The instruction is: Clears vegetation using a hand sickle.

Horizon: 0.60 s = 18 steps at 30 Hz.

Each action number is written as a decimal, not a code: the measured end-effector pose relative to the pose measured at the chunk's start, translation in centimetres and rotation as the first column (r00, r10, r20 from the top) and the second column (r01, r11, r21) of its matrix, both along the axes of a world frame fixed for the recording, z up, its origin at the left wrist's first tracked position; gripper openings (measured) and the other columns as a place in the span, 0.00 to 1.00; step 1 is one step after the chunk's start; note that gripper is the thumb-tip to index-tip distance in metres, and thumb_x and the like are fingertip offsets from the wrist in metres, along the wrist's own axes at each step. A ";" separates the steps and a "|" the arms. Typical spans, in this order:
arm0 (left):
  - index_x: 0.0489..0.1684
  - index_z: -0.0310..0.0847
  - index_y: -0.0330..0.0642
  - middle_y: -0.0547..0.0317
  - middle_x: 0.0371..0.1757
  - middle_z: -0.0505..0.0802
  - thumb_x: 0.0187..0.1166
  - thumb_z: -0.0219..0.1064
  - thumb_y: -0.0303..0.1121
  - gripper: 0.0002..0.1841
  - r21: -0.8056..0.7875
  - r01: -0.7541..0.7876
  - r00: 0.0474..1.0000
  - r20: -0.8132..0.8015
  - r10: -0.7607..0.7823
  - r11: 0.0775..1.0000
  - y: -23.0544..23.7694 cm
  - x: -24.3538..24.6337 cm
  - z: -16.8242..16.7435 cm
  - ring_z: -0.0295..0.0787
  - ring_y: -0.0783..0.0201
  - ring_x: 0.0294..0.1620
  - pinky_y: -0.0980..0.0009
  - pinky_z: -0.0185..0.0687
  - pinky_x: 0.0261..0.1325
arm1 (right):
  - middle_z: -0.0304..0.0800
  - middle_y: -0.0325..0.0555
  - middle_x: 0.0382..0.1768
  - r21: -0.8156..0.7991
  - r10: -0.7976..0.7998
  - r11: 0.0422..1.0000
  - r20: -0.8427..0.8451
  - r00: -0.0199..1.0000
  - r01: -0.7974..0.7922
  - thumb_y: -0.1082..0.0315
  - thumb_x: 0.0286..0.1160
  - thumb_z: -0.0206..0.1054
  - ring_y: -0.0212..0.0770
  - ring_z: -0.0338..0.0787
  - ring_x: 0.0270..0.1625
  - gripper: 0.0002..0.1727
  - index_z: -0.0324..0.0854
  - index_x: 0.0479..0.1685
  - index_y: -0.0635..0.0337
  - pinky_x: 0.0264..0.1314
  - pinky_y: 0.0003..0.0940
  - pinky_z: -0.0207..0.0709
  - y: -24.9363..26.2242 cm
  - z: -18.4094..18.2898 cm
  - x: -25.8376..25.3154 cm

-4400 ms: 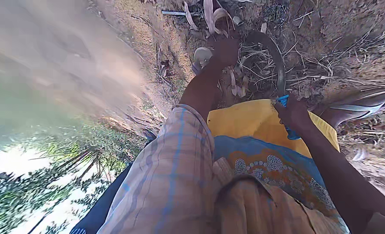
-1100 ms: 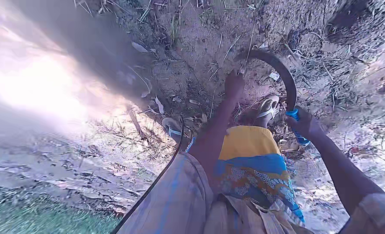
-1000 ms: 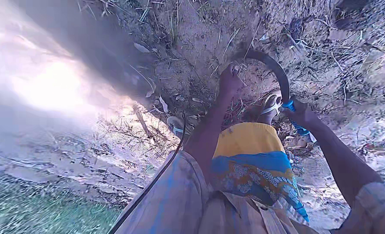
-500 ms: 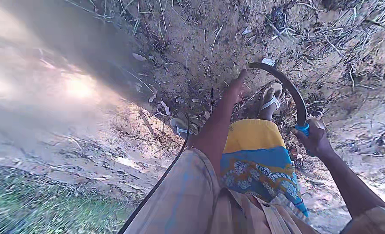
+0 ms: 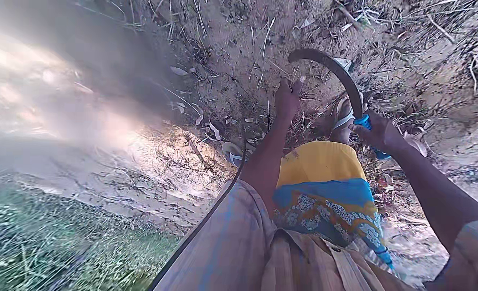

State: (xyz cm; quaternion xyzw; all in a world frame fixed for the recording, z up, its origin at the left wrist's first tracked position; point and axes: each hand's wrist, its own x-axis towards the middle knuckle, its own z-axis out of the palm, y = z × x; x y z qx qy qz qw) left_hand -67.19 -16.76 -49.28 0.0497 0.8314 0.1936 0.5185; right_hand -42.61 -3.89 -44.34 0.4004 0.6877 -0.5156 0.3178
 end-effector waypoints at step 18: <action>0.64 0.78 0.22 0.26 0.56 0.88 0.98 0.40 0.45 0.30 -0.200 0.259 0.955 0.199 -0.220 0.945 -7.9 0.8 2.0 0.86 0.33 0.62 0.36 0.74 0.68 | 0.86 0.74 0.36 0.032 -0.047 0.999 0.228 0.973 0.041 0.50 0.76 0.66 0.68 0.87 0.37 0.36 0.74 0.63 0.83 0.42 0.67 0.75 -5.9 9.6 11.8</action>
